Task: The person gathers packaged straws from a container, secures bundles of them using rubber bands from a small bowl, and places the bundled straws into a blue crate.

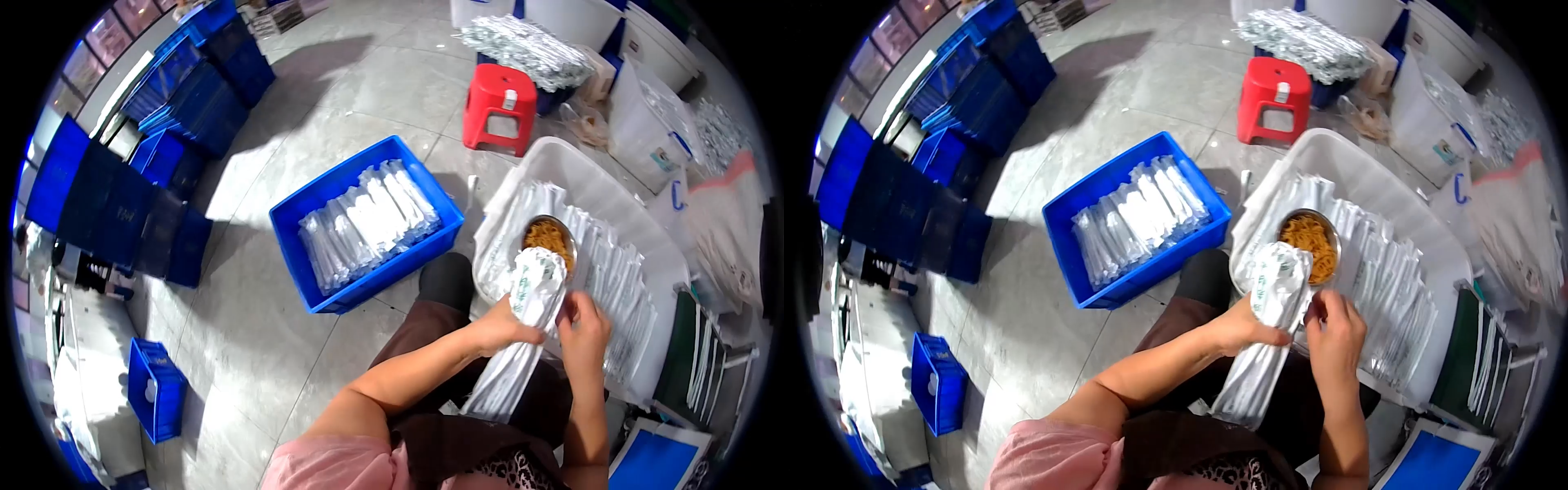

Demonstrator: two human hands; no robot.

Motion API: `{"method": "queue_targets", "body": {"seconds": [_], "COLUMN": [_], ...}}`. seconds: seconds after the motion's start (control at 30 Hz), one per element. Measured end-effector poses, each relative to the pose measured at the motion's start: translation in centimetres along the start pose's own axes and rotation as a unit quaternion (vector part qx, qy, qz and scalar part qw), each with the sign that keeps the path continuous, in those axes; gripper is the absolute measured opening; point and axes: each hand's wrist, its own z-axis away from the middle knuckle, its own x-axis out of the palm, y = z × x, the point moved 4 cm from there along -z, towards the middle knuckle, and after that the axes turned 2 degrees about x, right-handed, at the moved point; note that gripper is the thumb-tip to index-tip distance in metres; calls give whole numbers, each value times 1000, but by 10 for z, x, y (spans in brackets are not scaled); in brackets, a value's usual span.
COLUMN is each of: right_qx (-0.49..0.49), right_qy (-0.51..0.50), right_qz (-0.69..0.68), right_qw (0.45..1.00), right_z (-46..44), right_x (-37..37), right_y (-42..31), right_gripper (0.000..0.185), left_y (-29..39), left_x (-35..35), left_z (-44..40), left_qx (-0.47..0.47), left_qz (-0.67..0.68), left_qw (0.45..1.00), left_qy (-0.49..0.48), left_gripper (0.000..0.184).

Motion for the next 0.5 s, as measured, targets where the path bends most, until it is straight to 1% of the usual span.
{"method": "queue_targets", "body": {"seconds": [0.03,0.07,0.1,0.13,0.17,0.2,0.23,0.27,0.3,0.33,0.37,0.4,0.43,0.47,0.5], "right_qx": [0,27,66,72,22,195,223,272,185,160,146,131,127,117,41], "right_qy": [13,33,42,83,117,46,63,-5,-46,-75,-25,29,61,88,60], "right_qz": [31,-20,27,-1,-33,-147,-250,-471,-650,-706,-726,-745,-627,-493,-417], "right_qw": [999,999,997,994,992,969,940,839,736,686,671,654,766,858,906], "right_z": [-10,-16,-23,-21,-12,9,28,50,58,68,65,62,53,43,39], "right_x": [-1,10,6,4,1,-3,3,5,2,3,-4,-10,-13,-15,-15], "right_y": [12,49,71,96,106,107,105,93,61,38,24,17,18,19,29], "right_gripper": [23,20,16,16,16,19,20,22,24,21,16,16,17,24,32], "left_y": [-2,-7,-14,-11,-12,-6,-11,-20,-27,-36,-45,-47,-45,-42,-46], "left_x": [10,21,31,36,31,31,23,13,8,3,3,9,20,30,32], "left_z": [6,15,21,25,25,25,23,19,13,11,9,10,11,12,10], "left_qx": [-48,-103,-123,-126,-126,-142,-156,-146,-166,-188,-197,-200,-204,-205,-219], "left_qz": [97,197,220,189,206,255,285,294,306,321,333,338,328,317,293], "left_qw": [990,956,929,925,919,903,896,909,900,891,885,879,880,884,886], "left_qy": [-93,-191,-270,-305,-311,-315,-302,-256,-261,-260,-261,-272,-275,-277,-285], "left_gripper": [58,63,68,68,69,72,60,58,56,54,50,49,49,49,49]}}
